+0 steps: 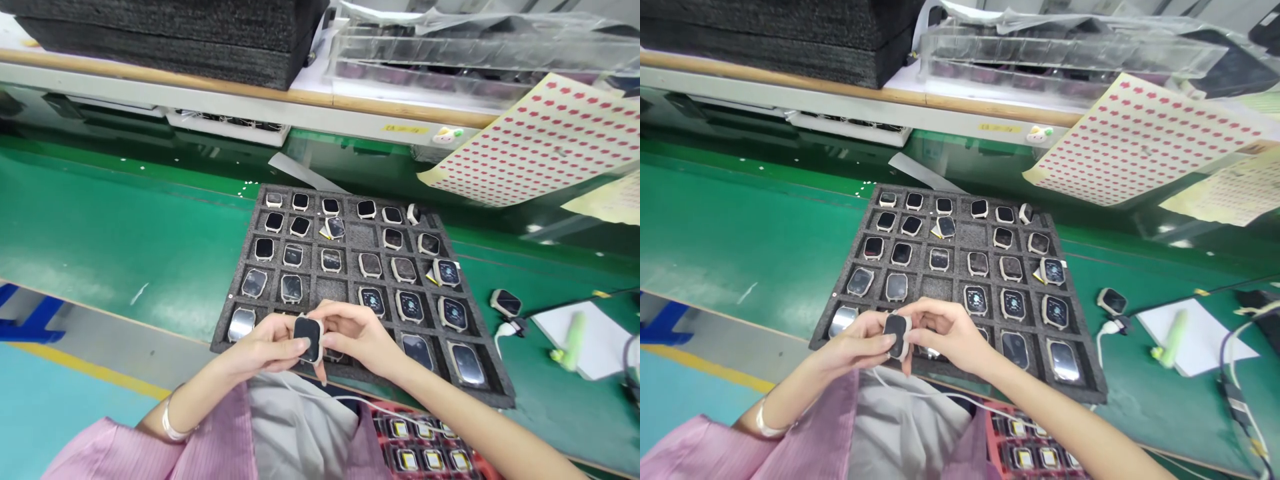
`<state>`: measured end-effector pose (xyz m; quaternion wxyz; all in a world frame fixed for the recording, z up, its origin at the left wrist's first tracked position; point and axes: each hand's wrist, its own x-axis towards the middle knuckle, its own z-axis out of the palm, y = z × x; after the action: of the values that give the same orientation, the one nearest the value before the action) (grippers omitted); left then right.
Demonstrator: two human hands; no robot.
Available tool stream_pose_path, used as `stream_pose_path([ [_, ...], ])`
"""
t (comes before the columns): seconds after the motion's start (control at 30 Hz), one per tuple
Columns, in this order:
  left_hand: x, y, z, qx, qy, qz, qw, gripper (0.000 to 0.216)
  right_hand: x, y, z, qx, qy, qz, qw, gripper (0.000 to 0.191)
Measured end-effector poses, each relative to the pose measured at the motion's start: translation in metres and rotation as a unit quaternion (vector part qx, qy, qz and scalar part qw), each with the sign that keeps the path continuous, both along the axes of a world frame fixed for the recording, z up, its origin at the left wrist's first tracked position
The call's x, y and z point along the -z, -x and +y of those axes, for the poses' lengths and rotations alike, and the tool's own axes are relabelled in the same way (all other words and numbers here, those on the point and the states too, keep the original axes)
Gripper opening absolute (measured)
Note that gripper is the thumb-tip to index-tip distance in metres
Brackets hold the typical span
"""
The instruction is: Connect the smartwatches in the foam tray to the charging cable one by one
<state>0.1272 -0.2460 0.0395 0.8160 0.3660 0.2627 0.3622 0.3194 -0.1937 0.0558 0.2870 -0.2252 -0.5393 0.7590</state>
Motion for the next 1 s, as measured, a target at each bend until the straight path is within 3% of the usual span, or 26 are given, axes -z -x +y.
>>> stream_pose_path([
  [0.2, -0.003, -0.001, -0.003, -0.012, -0.004, 0.043, 0.999, 0.035, 0.0, -0.003, 0.002, 0.005, -0.038, -0.015, 0.999, 0.026],
  [0.33, -0.007, -0.008, -0.005, -0.05, -0.021, 0.092, 0.994, 0.035, -0.011, -0.007, 0.003, 0.005, -0.156, -0.087, 0.984, 0.025],
  [0.5, -0.007, -0.016, -0.008, -0.082, -0.017, 0.147, 0.986, 0.035, -0.024, -0.012, -0.002, 0.0, -0.382, -0.2, 0.902, 0.052],
  [0.63, -0.006, -0.015, -0.007, -0.069, -0.011, 0.146, 0.987, 0.032, -0.024, -0.014, -0.006, -0.005, -0.471, -0.258, 0.843, 0.05],
  [0.7, -0.005, -0.013, -0.006, -0.061, -0.02, 0.126, 0.99, 0.034, -0.025, -0.014, -0.006, -0.003, -0.476, -0.26, 0.84, 0.046],
  [0.8, -0.007, -0.011, -0.006, -0.047, -0.034, 0.1, 0.993, 0.044, -0.027, -0.014, -0.005, 0.009, -0.439, -0.257, 0.861, 0.044],
  [1.0, -0.009, -0.014, -0.007, -0.054, -0.036, 0.165, 0.984, 0.03, -0.03, -0.012, -0.001, 0.054, -0.345, -0.25, 0.903, 0.034],
])
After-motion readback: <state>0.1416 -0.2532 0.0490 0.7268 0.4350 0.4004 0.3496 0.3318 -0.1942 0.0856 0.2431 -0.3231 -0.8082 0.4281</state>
